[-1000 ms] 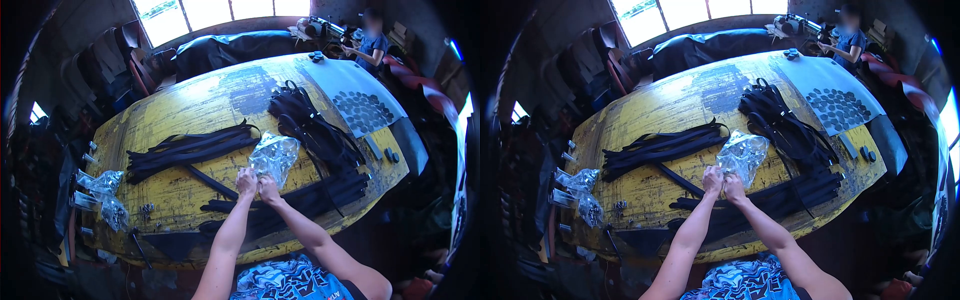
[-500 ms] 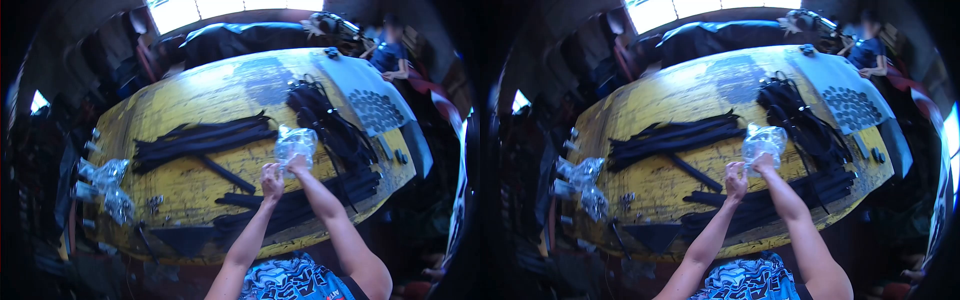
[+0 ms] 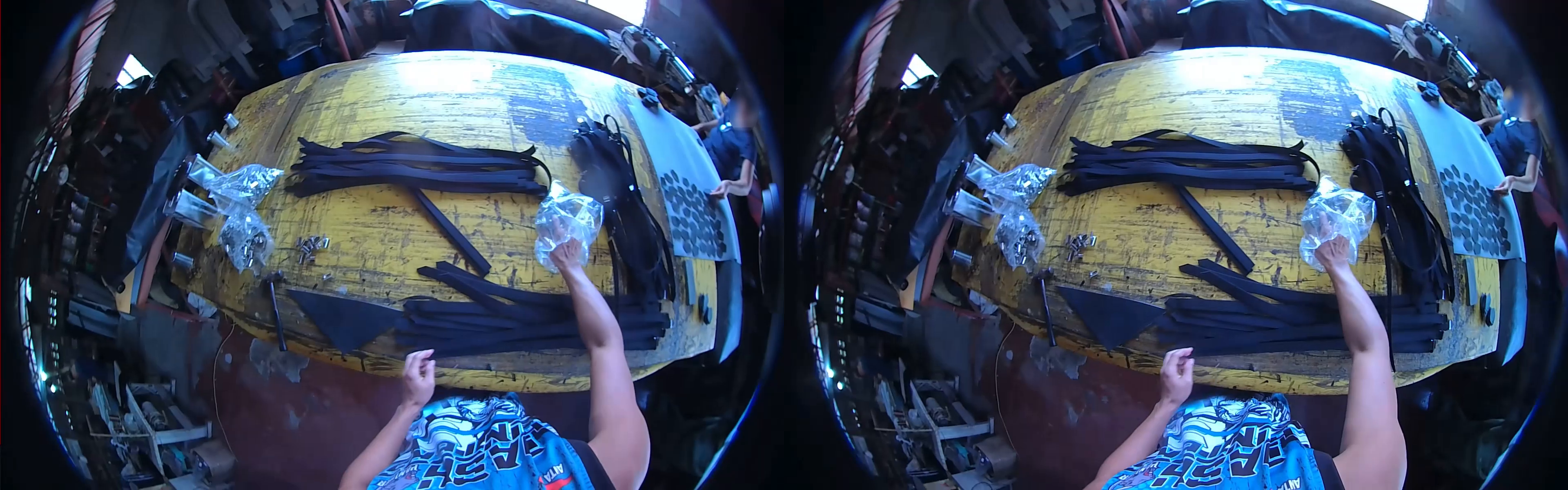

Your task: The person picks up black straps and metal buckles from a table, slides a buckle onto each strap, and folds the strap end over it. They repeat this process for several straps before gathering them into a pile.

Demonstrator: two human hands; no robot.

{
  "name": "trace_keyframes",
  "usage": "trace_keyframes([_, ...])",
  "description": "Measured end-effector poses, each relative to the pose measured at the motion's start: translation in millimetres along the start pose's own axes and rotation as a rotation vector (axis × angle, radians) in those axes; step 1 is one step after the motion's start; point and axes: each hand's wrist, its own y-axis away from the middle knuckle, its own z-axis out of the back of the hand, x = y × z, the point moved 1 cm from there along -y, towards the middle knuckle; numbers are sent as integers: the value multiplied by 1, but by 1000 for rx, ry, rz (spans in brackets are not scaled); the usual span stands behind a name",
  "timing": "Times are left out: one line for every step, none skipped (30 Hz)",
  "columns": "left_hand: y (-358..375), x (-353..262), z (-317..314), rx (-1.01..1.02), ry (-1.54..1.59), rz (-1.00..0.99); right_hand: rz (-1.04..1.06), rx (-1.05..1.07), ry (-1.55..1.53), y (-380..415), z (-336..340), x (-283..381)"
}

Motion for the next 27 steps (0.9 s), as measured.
trace_keyframes([7, 8, 11, -52, -49, 19, -73, 121, -45, -4, 14, 7])
trace_keyframes([15, 14, 21, -85, -50, 80, -70, 140, -41, -6, 13, 10])
trace_keyframes([21, 17, 30, -115, -62, 107, -68, 158, -36, -7, 6, 3])
trace_keyframes([26, 20, 37, -144, -73, 135, -67, 175, -29, -9, 4, -2])
trace_keyframes([33, 29, 41, -181, -59, 132, -73, 249, 6, -9, 1, -7])
trace_keyframes([38, 36, 43, -198, -65, 129, -76, 322, 40, -10, 0, -9])
trace_keyframes([43, 44, 45, -214, -71, 127, -61, 329, 8, -13, 7, -8])
trace_keyframes([48, 51, 46, -227, -79, 124, -35, 290, -29, -15, 0, -13])
trace_keyframes([50, 47, 48, -231, -73, 149, -8, 252, -66, -15, -12, -22])
trace_keyframes([51, 49, 47, -242, -57, 145, -38, 255, -62, -19, -18, -29])
trace_keyframes([54, 51, 46, -252, -42, 143, -69, 261, -58, -21, -24, -36])
trace_keyframes([56, 53, 46, -261, -27, 141, -100, 267, -54, -22, -30, -44])
trace_keyframes([56, 51, 46, -248, -43, 141, -85, 215, -47, -20, -38, -55])
trace_keyframes([56, 49, 47, -233, -60, 142, -111, 152, -62, -21, -49, -62])
trace_keyframes([55, 48, 47, -218, -77, 140, -139, 87, -76, -24, -50, -61])
trace_keyframes([54, 48, 48, -207, -80, 132, -169, 23, -89, -26, -49, -62])
trace_keyframes([52, 49, 48, -196, -82, 124, -170, 21, -71, -26, -48, -63])
trace_keyframes([50, 49, 49, -185, -84, 116, -209, 39, -107, -28, -48, -63])
trace_keyframes([48, 50, 50, -178, -85, 116, -248, 55, -144, -32, -49, -64])
trace_keyframes([44, 51, 53, -171, -86, 115, -287, 69, -183, -37, -46, -60])
trace_keyframes([40, 52, 54, -165, -86, 114, -338, -34, -270, -41, -44, -53])
trace_keyframes([36, 53, 55, -157, -79, 114, -388, -137, -355, -44, -43, -45])
trace_keyframes([33, 52, 57, -146, -73, 116, -441, -240, -439, -42, -51, -45])
trace_keyframes([29, 53, 60, -131, -68, 116, -427, -186, -914, -38, -60, -47])
trace_keyframes([24, 52, 62, -119, -58, 108, -390, -128, -1386, -34, -75, -57])
trace_keyframes([20, 51, 64, -105, -48, 102, -329, -61, -1855, -27, -81, -62])
trace_keyframes([16, 52, 67, -89, -39, 97, -578, -226, -1886, -12, -76, -48])
